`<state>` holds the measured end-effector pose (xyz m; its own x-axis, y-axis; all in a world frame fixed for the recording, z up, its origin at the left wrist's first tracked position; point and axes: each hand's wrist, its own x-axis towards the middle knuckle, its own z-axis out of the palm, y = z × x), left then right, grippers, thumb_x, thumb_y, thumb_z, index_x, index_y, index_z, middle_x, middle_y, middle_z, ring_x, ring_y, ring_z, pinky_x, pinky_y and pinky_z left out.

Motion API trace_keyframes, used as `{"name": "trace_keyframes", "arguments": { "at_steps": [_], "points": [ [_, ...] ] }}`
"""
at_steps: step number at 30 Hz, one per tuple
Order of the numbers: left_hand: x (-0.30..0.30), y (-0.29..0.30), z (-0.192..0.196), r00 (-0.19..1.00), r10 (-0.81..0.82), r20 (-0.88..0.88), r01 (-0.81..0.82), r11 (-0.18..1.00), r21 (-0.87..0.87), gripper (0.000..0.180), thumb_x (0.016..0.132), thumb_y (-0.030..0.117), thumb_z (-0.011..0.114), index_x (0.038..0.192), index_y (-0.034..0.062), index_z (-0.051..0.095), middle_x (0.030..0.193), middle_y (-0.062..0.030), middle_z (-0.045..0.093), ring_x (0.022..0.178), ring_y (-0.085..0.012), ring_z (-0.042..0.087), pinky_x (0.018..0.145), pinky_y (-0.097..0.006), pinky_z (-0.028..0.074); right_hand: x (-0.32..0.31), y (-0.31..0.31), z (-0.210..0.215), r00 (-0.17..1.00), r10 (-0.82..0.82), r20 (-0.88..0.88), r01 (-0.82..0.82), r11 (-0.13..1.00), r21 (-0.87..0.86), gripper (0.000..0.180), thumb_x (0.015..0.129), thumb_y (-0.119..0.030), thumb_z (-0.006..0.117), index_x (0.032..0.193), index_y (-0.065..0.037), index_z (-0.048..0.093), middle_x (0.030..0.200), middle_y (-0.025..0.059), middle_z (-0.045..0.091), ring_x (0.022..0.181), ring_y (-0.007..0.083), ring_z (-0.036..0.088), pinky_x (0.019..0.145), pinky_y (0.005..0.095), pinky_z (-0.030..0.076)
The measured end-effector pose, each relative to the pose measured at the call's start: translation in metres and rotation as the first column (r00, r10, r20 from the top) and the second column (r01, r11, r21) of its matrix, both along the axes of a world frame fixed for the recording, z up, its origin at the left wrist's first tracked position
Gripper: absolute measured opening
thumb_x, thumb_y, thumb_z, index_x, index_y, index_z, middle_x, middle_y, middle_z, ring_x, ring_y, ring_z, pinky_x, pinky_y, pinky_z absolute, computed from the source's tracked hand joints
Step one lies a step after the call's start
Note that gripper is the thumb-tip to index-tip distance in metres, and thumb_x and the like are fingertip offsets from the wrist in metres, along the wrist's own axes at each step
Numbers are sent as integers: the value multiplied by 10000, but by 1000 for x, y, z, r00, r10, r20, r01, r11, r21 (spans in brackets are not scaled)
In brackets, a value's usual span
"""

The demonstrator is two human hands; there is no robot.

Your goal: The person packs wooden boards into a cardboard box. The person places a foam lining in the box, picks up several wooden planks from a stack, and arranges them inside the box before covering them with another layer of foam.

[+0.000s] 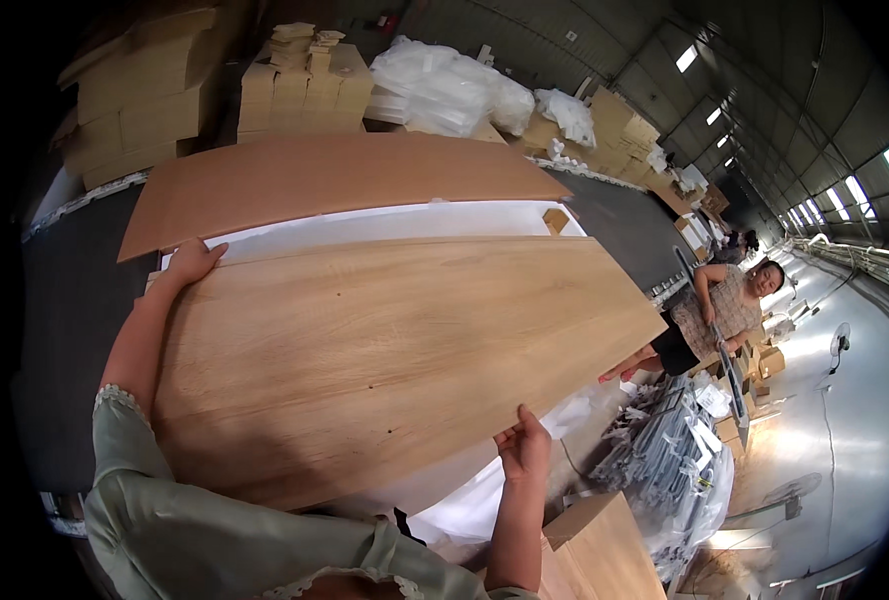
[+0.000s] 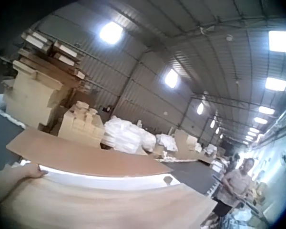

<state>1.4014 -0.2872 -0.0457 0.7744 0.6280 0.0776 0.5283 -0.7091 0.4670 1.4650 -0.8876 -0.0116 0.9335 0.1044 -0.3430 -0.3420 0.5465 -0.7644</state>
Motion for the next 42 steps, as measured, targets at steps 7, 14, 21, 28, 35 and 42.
{"name": "trace_keyframes", "arguments": {
  "at_steps": [7,14,21,28,35,42],
  "points": [
    [29,33,-21,998,-52,-46,52,999,8,576,829,507,527,852,-55,654,821,-271,631,798,-389,626,739,-418,478,60,28,-10,997,69,-29,-72,990,-118,195,888,-130,497,987,31,546,911,128,609,785,213,600,633,315,491],
    [54,76,-60,994,-87,64,78,989,122,557,845,482,530,992,-45,630,904,-280,626,894,-384,615,790,-409,460,107,67,9,998,60,2,-58,984,-168,112,857,-107,540,826,0,539,703,44,503,593,121,488,488,259,417],
    [64,20,9,962,-46,-269,74,993,95,702,865,557,426,869,-113,635,848,-304,616,866,-390,617,770,-418,457,119,75,44,996,55,66,-43,985,-167,116,858,-115,548,848,-2,530,722,31,514,594,106,487,501,239,425],
    [75,63,-47,996,-7,-83,7,1000,6,680,865,561,432,863,-83,651,821,-301,616,827,-397,619,760,-427,461,139,49,-23,987,138,-77,-149,976,-160,154,861,-143,544,884,9,538,762,61,557,638,141,557,543,270,485],
    [83,46,-52,990,32,-136,2,970,243,672,859,559,456,717,-67,652,720,-265,618,715,-395,619,705,-438,471,154,56,-78,954,85,-286,-49,990,130,374,816,-93,509,1166,14,432,1134,179,518,1019,335,534,817,486,468],
    [93,25,-26,987,97,-129,-71,979,192,655,843,567,480,705,-47,662,715,-248,624,701,-396,622,677,-445,488,166,66,-50,928,-77,-365,58,996,-63,392,807,-98,485,1172,20,404,1168,200,483,1052,358,503,875,507,424]
  ]
}}
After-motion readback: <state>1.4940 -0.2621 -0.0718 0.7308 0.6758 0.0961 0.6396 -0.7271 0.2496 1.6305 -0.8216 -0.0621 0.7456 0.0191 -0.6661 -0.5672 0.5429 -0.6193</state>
